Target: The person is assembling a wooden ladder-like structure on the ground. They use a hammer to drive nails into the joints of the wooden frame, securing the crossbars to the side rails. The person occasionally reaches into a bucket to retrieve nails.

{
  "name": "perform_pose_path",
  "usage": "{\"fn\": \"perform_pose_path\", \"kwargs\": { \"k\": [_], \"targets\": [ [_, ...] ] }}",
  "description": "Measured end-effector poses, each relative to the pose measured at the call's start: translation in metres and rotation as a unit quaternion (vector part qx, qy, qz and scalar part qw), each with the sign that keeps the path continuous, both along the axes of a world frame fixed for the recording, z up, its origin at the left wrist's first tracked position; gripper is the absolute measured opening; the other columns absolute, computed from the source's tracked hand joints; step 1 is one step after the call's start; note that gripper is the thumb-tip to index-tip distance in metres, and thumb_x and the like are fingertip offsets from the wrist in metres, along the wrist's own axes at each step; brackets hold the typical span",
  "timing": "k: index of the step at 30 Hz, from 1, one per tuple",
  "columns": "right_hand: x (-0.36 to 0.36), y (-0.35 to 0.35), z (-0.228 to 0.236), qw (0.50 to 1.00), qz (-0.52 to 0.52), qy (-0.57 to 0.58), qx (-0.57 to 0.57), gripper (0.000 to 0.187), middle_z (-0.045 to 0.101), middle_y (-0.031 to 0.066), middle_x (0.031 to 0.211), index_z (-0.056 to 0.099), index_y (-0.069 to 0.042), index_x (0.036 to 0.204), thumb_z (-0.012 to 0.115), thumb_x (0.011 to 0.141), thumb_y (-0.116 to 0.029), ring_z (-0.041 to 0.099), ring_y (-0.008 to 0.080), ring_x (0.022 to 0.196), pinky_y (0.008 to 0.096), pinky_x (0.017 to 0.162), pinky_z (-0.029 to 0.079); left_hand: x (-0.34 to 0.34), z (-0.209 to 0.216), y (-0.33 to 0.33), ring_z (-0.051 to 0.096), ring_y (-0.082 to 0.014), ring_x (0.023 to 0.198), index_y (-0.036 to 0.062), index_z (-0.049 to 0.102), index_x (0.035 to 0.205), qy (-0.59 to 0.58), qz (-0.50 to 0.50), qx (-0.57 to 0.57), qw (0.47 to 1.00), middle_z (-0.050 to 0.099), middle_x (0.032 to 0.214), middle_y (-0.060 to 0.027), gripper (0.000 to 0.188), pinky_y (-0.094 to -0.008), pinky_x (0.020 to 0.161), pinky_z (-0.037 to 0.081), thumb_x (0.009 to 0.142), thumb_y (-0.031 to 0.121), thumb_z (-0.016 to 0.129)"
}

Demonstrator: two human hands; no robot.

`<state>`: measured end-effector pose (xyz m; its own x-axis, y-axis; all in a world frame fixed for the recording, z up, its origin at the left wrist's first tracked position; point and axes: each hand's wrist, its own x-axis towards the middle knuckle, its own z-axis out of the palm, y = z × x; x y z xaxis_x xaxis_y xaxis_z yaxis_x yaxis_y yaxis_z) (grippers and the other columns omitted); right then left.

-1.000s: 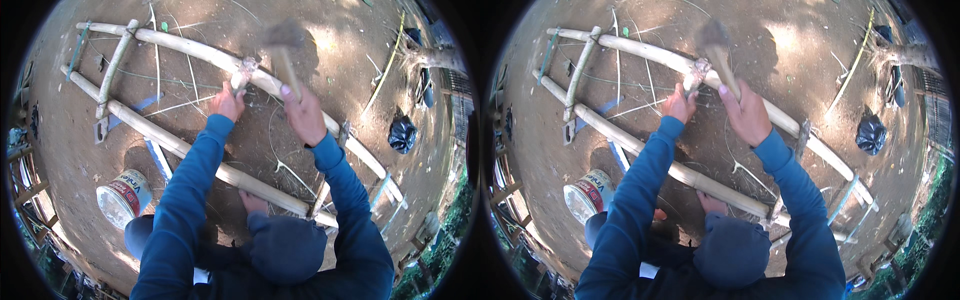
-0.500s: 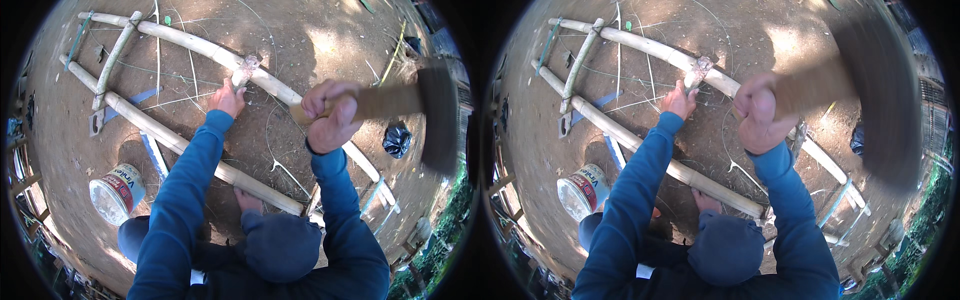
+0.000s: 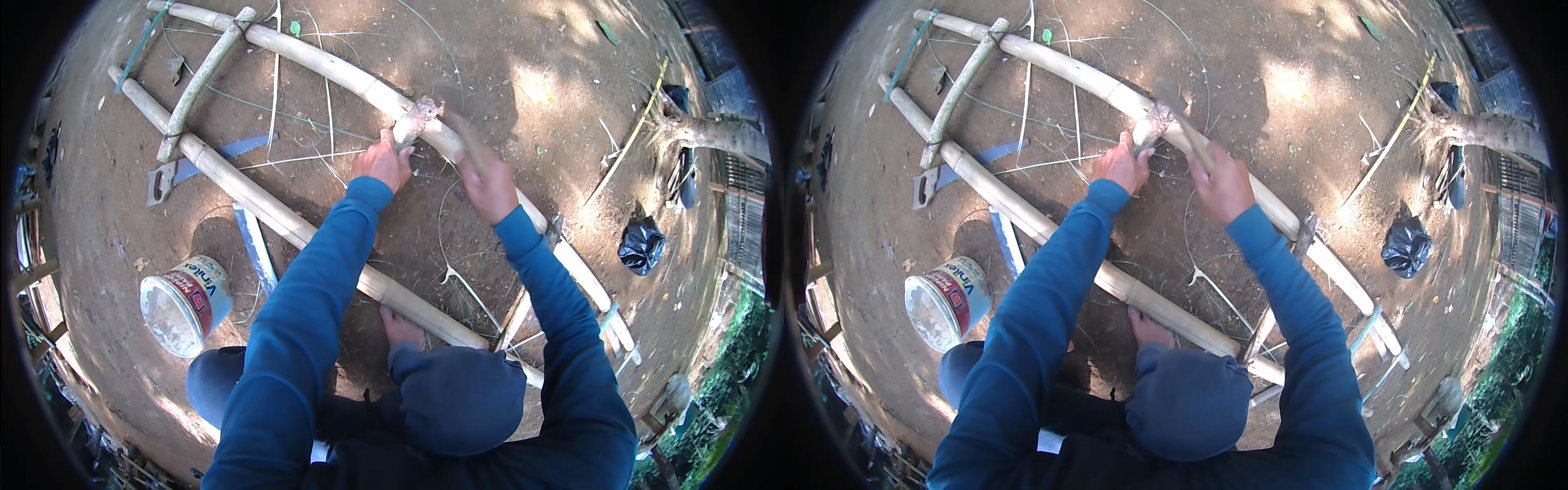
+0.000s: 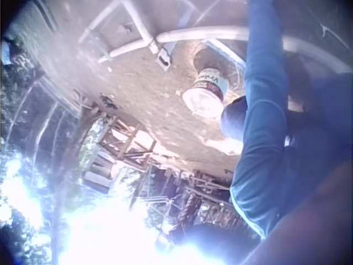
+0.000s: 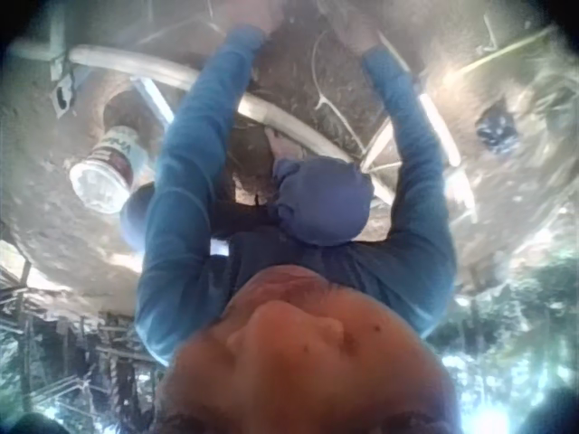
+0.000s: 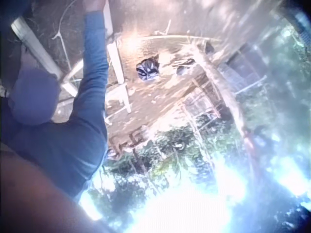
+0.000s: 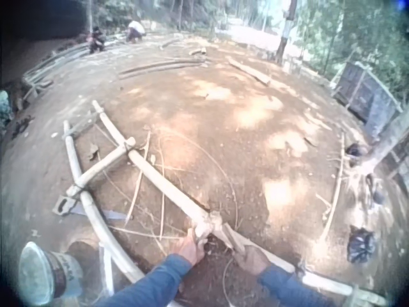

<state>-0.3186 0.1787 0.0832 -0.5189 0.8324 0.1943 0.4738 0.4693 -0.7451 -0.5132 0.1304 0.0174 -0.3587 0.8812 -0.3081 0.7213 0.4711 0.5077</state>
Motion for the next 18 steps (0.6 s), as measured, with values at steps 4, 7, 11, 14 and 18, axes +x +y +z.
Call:
{"fn": "perform_pose_path", "kwargs": {
  "k": [4,7,11,14,18],
  "targets": [
    [0.017,-0.004,0.01,0.993,-0.012,-0.082,-0.078,0.024,0.055,0.0075,0.062,0.059,0.002,0.092,0.057,0.094,-0.021,0.054,0.0134,0.059,0.032,0.054,0.043,0.003,-0.004,-0.018,0.066,-0.0438,0.083,0.0032,0.048,0.108,0.024,-0.014,0.01,1.0,0.066,0.088,-0.0265,0.042,-0.0512,0.076,0.051,0.09,0.04,0.057],
    [-0.007,-0.017,0.089,0.975,-0.084,-0.007,-0.204,0.026,0.055,0.008,0.065,0.061,0.002,0.096,0.059,0.094,-0.024,0.052,0.0117,0.063,0.0308,0.057,0.044,0.005,-0.002,-0.014,0.065,-0.044,0.082,0.003,0.05,0.105,0.001,0.003,0.017,1.0,0.066,0.086,-0.0266,0.04,-0.0509,0.075,0.051,0.09,0.039,0.058],
    [-0.013,-0.028,0.107,0.985,-0.062,0.061,-0.148,0.027,0.055,0.0077,0.067,0.061,0.001,0.096,0.061,0.093,-0.025,0.05,0.0108,0.065,0.0303,0.059,0.043,0.012,-0.005,-0.011,0.065,-0.0443,0.084,0.0027,0.05,0.105,0.012,-0.004,0.026,1.0,0.066,0.086,-0.0259,0.04,-0.0512,0.076,0.051,0.09,0.039,0.058],
    [0.014,-0.033,0.086,0.985,-0.049,0.02,-0.163,0.027,0.054,0.0073,0.068,0.059,0.001,0.096,0.061,0.094,-0.026,0.049,0.0116,0.065,0.0305,0.059,0.043,0.016,0.003,-0.003,0.064,-0.0443,0.086,0.0027,0.049,0.107,0.014,-0.006,0.016,1.0,0.066,0.088,-0.0261,0.041,-0.0515,0.077,0.05,0.09,0.039,0.058],
    [0.052,-0.065,0.037,0.938,-0.126,0.037,-0.32,0.029,0.052,0.0041,0.065,0.057,0.0,0.092,0.059,0.095,-0.028,0.046,0.0107,0.064,0.0309,0.059,0.042,0.027,0.013,0.007,0.065,-0.0412,0.09,-0.0001,0.05,0.11,0.03,-0.019,-0.02,0.999,0.066,0.093,-0.0249,0.046,-0.0497,0.081,0.05,0.091,0.041,0.056]
  ]
}}
